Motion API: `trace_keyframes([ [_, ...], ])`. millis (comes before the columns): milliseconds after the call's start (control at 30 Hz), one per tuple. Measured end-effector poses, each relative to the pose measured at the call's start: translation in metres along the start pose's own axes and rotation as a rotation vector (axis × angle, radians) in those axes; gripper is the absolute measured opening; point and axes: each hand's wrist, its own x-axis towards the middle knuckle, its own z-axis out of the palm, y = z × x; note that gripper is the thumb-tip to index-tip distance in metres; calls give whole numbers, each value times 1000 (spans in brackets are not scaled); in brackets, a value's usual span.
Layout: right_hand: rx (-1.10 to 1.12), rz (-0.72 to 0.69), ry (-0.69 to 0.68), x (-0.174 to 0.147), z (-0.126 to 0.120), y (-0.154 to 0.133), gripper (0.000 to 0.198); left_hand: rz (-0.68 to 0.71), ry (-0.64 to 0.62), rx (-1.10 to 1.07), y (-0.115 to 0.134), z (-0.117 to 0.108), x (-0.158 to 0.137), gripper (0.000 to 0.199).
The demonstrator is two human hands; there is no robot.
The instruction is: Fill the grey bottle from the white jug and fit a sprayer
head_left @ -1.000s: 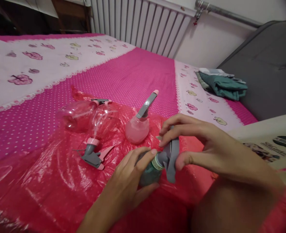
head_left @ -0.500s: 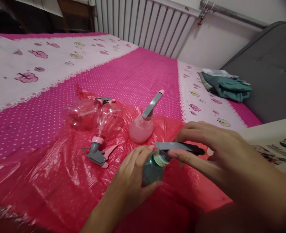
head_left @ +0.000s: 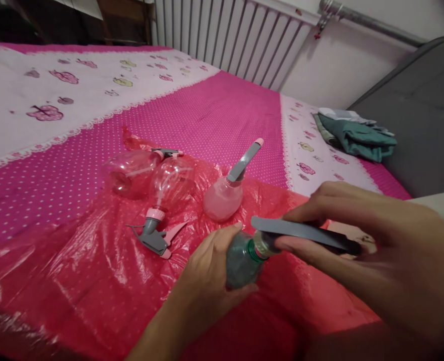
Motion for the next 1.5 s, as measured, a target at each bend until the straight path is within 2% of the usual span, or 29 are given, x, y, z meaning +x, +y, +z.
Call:
trace_keyframes([
  [133, -77, 3, -13, -2, 2, 2, 33, -45, 9, -7, -1, 0, 0, 118],
  [200, -81, -1, -48, 0, 4, 3, 36, -60, 13, -7, -3, 1, 1, 122],
  [267, -70, 12, -65, 3, 6, 3, 31, -51, 14, -10, -3, 1, 1, 120],
  [367, -52, 96, -97, 7, 7, 1, 15, -22, 27, -23, -4, 2, 1, 108],
  [433, -30, 167, -133, 8, 9, 0, 12, -18, 31, -18, -4, 3, 0, 96],
  [600, -17, 284, -179, 6, 13, -1, 28, 76, 55, 51, -6, 5, -1, 67],
  [733, 24, 453, -86, 7, 17, -7, 35, 229, 89, 104, -8, 8, 1, 51],
  [800, 43, 490, -72, 6, 19, -9, 35, 266, 102, 119, -8, 10, 3, 41],
  [900, -33, 437, -47, 1, 22, -10, 29, 348, 118, 185, -5, 11, 6, 25],
  [967, -137, 376, 15, -3, 24, -9, 18, 389, 113, 224, -2, 11, 8, 26],
  [1067, -230, 320, 51, -4, 25, -11, 39, 361, 117, 253, 3, 10, 10, 31],
  [1133, -242, 294, 54, -2, 25, -11, 42, 332, 110, 279, 6, 7, 11, 37],
  [1233, -220, 194, -15, -5, 19, -8, 32, 307, 66, 293, 10, 2, 12, 42],
  [1300, -158, 106, -112, -15, 11, -3, 33, 299, 67, 289, 11, 0, 13, 40],
  [1433, -37, 260, -111, -37, -9, 8, 41, 311, 81, 283, 11, -3, 17, 35],
  [1500, -38, 174, -85, -35, -15, 15, 39, 316, 71, 279, 11, -4, 19, 33],
])
